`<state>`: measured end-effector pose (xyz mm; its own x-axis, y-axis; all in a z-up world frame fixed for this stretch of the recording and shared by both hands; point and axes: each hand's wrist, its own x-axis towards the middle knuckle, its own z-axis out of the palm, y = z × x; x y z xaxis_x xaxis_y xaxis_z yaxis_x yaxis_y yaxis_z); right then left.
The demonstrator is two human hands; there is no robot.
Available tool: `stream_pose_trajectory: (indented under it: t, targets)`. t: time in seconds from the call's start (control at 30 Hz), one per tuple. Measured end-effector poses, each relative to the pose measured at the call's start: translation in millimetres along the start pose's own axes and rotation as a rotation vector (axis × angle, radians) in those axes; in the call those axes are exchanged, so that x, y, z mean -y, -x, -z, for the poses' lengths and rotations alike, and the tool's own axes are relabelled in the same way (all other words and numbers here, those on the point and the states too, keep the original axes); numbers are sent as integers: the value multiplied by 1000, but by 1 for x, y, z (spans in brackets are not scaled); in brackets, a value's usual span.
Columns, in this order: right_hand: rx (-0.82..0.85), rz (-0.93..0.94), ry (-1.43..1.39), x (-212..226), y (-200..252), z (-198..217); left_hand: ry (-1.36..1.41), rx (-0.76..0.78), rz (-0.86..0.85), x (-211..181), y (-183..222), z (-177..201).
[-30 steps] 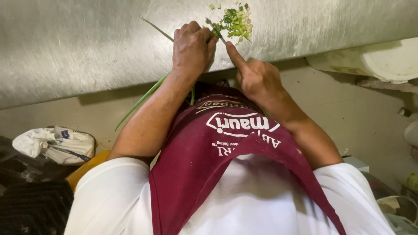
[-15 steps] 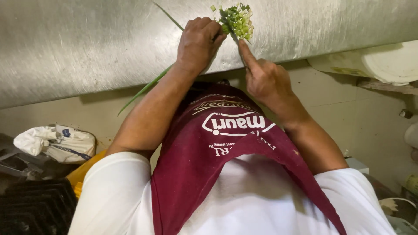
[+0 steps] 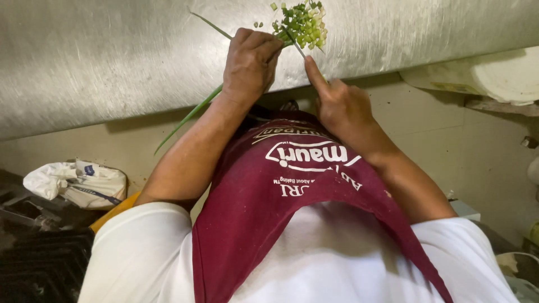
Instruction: Trimming roots and finely chopping green onions on a metal prep table
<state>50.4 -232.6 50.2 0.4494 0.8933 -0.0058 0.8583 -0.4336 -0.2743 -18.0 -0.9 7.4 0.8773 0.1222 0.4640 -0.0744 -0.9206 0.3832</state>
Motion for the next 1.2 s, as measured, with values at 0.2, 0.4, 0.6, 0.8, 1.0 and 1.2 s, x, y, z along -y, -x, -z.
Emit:
stream_pose_trajectory:
  t: [0.2,0.4,0.6,0.8,1.0,1.2]
  targets:
    - [127,-66,3,-10,18,9,49,-56,23,0,0,-2]
    - [-9,-10,-83,3,-12,2,89,-34,74,4,-1,-6]
    - [291,-157,-70,-1,3,18,102,-70,94,3,-3,-3]
    - [17,-9,-81,6,-13,3,107,-50,117,2,-2,-4]
    - [227,-101,4,0,9,15,75,-78,100,3,-5,-2]
    - [67,-59,-47,5,2,9,43,-69,182,0,0,-1]
